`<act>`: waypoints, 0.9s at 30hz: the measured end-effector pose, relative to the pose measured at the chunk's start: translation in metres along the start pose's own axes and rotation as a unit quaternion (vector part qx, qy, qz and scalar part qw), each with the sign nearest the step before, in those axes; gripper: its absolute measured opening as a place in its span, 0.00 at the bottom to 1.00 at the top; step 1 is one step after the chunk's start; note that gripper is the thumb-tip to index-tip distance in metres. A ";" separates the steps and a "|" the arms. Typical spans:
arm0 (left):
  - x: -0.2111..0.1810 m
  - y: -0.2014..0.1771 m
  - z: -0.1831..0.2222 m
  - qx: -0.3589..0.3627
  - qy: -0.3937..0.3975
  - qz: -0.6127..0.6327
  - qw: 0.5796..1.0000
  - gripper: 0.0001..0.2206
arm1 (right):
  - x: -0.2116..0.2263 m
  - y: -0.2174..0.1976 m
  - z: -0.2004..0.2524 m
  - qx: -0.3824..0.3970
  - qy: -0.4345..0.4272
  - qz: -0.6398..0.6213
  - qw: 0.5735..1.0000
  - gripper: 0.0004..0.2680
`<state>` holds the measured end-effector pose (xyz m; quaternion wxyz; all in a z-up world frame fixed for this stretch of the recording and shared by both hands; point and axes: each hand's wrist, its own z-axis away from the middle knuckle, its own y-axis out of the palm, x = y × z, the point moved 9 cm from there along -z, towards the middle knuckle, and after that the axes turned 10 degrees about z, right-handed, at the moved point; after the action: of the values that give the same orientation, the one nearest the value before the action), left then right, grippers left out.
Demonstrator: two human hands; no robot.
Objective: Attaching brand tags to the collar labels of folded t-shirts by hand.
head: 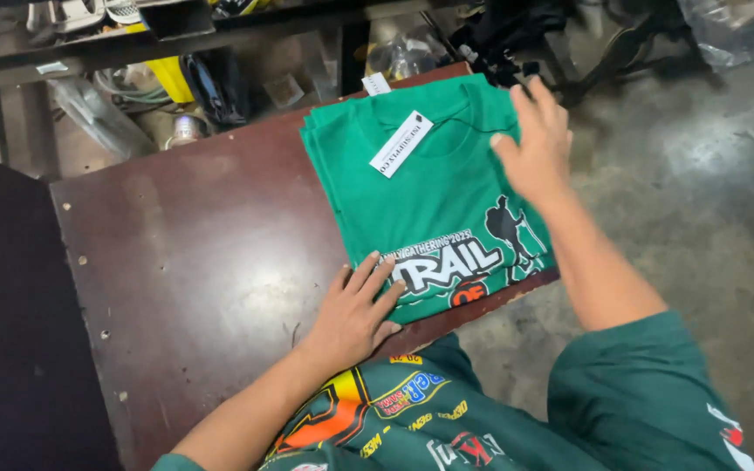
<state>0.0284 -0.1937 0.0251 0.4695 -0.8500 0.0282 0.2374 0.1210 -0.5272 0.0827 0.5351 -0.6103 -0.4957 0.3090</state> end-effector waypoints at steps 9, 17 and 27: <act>0.099 -0.069 -0.044 -0.234 -0.134 0.063 0.961 0.35 | 0.150 0.018 0.071 -0.102 -0.184 0.006 0.978 0.25; 0.192 -0.028 -0.122 -0.062 -0.217 -0.043 0.973 0.36 | 0.099 0.061 0.051 -0.063 -0.116 0.094 0.987 0.28; 0.198 -0.023 -0.108 0.005 -0.261 -0.062 0.963 0.41 | 0.097 0.069 0.058 0.004 -0.084 0.097 0.992 0.30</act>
<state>0.2506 -0.2343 0.0060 0.4782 -0.7565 -0.1468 0.4213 0.1182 -0.4122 0.0180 0.4613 -0.6256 -0.4759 0.4116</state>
